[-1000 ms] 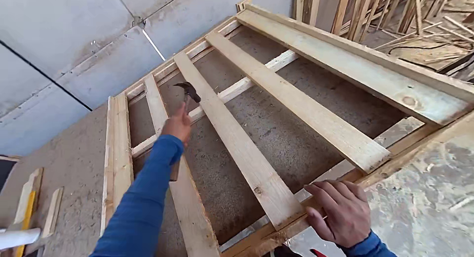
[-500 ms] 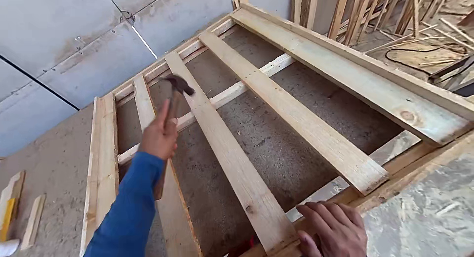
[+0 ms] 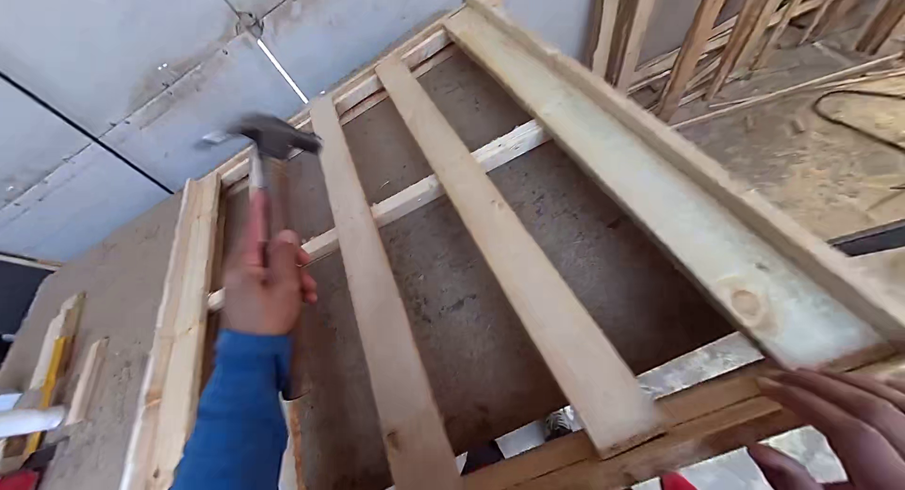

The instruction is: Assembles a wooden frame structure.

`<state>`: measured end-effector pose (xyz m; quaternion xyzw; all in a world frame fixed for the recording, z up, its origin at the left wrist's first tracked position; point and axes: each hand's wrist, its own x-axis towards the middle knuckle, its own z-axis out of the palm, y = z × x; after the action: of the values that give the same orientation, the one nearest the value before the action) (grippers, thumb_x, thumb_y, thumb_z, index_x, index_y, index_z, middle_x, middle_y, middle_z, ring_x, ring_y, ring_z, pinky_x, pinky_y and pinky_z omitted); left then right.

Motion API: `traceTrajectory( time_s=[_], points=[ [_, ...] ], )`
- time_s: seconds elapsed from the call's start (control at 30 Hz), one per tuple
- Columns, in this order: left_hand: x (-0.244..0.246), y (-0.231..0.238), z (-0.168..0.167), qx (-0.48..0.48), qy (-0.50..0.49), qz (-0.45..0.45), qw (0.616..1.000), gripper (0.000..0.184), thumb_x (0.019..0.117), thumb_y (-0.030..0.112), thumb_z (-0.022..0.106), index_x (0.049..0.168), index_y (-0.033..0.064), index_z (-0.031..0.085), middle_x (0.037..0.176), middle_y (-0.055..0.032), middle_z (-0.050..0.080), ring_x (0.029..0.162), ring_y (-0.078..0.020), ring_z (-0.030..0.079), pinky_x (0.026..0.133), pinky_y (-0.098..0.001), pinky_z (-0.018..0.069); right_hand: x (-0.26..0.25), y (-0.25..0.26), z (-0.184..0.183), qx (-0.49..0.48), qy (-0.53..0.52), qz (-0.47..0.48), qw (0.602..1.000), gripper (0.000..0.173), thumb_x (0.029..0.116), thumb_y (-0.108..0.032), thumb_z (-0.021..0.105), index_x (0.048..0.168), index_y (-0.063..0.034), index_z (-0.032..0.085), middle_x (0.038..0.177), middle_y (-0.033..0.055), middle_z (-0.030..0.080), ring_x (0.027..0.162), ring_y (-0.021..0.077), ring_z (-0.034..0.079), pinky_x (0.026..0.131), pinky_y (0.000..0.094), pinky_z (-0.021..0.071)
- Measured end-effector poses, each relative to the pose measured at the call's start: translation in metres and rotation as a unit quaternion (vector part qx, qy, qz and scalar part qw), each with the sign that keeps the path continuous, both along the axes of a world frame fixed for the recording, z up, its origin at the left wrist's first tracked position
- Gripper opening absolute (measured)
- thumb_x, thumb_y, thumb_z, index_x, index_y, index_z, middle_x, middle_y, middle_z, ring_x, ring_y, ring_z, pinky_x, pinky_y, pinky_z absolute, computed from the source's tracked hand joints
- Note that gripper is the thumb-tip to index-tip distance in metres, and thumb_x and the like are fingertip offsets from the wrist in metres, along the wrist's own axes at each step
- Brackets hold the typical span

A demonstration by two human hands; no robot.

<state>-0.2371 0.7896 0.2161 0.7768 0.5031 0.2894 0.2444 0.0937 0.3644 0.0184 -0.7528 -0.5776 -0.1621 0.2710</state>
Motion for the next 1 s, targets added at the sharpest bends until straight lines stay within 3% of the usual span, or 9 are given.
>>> traceTrajectory(
  time_s=[0.1,0.2,0.33,0.43,0.63,0.7,0.8,0.9,1.0],
  points=[
    [0.043,-0.013,0.041,0.158,-0.133,-0.066,0.976,0.062,0.1101,0.026,0.039,0.165,0.0153,0.012,0.105,-0.0076,0.067,0.061,-0.0174,0.067,0.053,-0.0379,0.0621,0.048,0.004,0.009,-0.048,-0.001,-0.001,0.999,0.078,0.0939,-0.07,0.041,0.12,-0.0017,0.067,0.117,0.0232,0.067,0.117,0.0438,0.06,0.102,0.063,0.0397],
    [0.097,0.002,0.043,0.261,-0.218,-0.091,0.936,0.06,0.1123,0.03,0.033,0.16,0.0021,0.007,0.091,-0.0059,0.064,0.054,-0.0177,0.061,0.045,-0.0387,0.0588,0.059,0.017,-0.009,0.0,-0.022,0.0,1.0,0.081,0.0925,-0.076,0.029,0.11,-0.0094,0.072,0.104,0.0149,0.071,0.096,0.0337,0.066,0.083,0.054,0.0485],
    [0.13,0.024,-0.067,0.132,0.107,-0.097,0.981,0.064,0.11,0.026,0.035,0.166,0.0122,0.006,0.085,-0.0192,0.067,0.064,-0.031,0.066,0.065,-0.0538,0.0578,0.053,0.017,-0.013,0.0,-0.004,-0.017,1.0,0.08,0.0924,-0.076,0.03,0.111,-0.0112,0.073,0.105,0.0143,0.071,0.096,0.0328,0.066,0.082,0.0532,0.0473],
    [0.141,0.039,-0.055,-0.075,0.276,-0.103,0.953,0.061,0.1109,0.03,0.041,0.165,0.0332,0.015,0.095,-0.0251,0.069,0.068,-0.0379,0.069,0.065,-0.0608,0.0589,0.056,0.02,-0.012,-0.013,-0.007,-0.019,1.0,0.08,0.0915,-0.077,0.032,0.116,-0.0123,0.072,0.107,0.0146,0.07,0.097,0.0334,0.065,0.083,0.0539,0.0471],
    [0.144,0.018,0.029,0.218,-0.088,-0.137,0.962,0.061,0.1112,0.028,0.038,0.165,0.0147,0.013,0.087,-0.0046,0.065,0.054,-0.015,0.062,0.045,-0.0372,0.0585,0.059,0.017,-0.01,-0.057,-0.009,-0.016,0.998,0.082,0.0887,-0.08,0.031,0.117,-0.0147,0.072,0.106,0.0111,0.07,0.099,0.0309,0.065,0.084,0.052,0.0476],
    [0.152,0.03,-0.006,0.254,-0.08,-0.135,0.954,0.065,0.1104,0.026,0.032,0.164,0.007,0.0,0.084,-0.0082,0.062,0.054,-0.0178,0.059,0.047,-0.0406,0.0573,0.06,0.019,-0.011,-0.065,-0.013,-0.021,0.998,0.081,0.0889,-0.08,0.031,0.116,-0.0149,0.071,0.105,0.0107,0.07,0.099,0.0308,0.065,0.084,0.0516,0.0476],
    [0.142,0.033,-0.081,0.062,0.185,-0.134,0.971,0.063,0.1096,0.024,0.041,0.166,0.0207,0.013,0.082,-0.0239,0.069,0.063,-0.0375,0.067,0.064,-0.0608,0.0554,0.059,0.013,-0.01,-0.075,-0.011,-0.019,0.997,0.083,0.0894,-0.08,0.03,0.12,-0.0152,0.071,0.11,0.0121,0.07,0.101,0.0324,0.064,0.086,0.0532,0.0467],
    [0.15,0.036,-0.033,-0.076,0.217,-0.131,0.964,0.056,0.1112,0.032,0.041,0.164,0.0358,0.022,0.087,-0.0157,0.067,0.059,-0.027,0.066,0.055,-0.0504,0.0599,0.059,0.016,-0.007,-0.095,-0.008,-0.021,0.995,0.082,0.0903,-0.08,0.03,0.124,-0.0164,0.069,0.112,0.0118,0.069,0.104,0.033,0.063,0.089,0.0548,0.0463],
    [0.153,0.021,0.016,0.135,0.035,-0.14,0.98,0.057,0.1106,0.032,0.041,0.164,0.0259,0.024,0.087,-0.0065,0.067,0.057,-0.017,0.064,0.05,-0.042,0.0594,0.061,0.015,-0.011,-0.098,-0.01,-0.023,0.995,0.081,0.0889,-0.081,0.031,0.125,-0.0186,0.069,0.11,0.0106,0.069,0.102,0.0323,0.064,0.087,0.054,0.0473]
  ],
)
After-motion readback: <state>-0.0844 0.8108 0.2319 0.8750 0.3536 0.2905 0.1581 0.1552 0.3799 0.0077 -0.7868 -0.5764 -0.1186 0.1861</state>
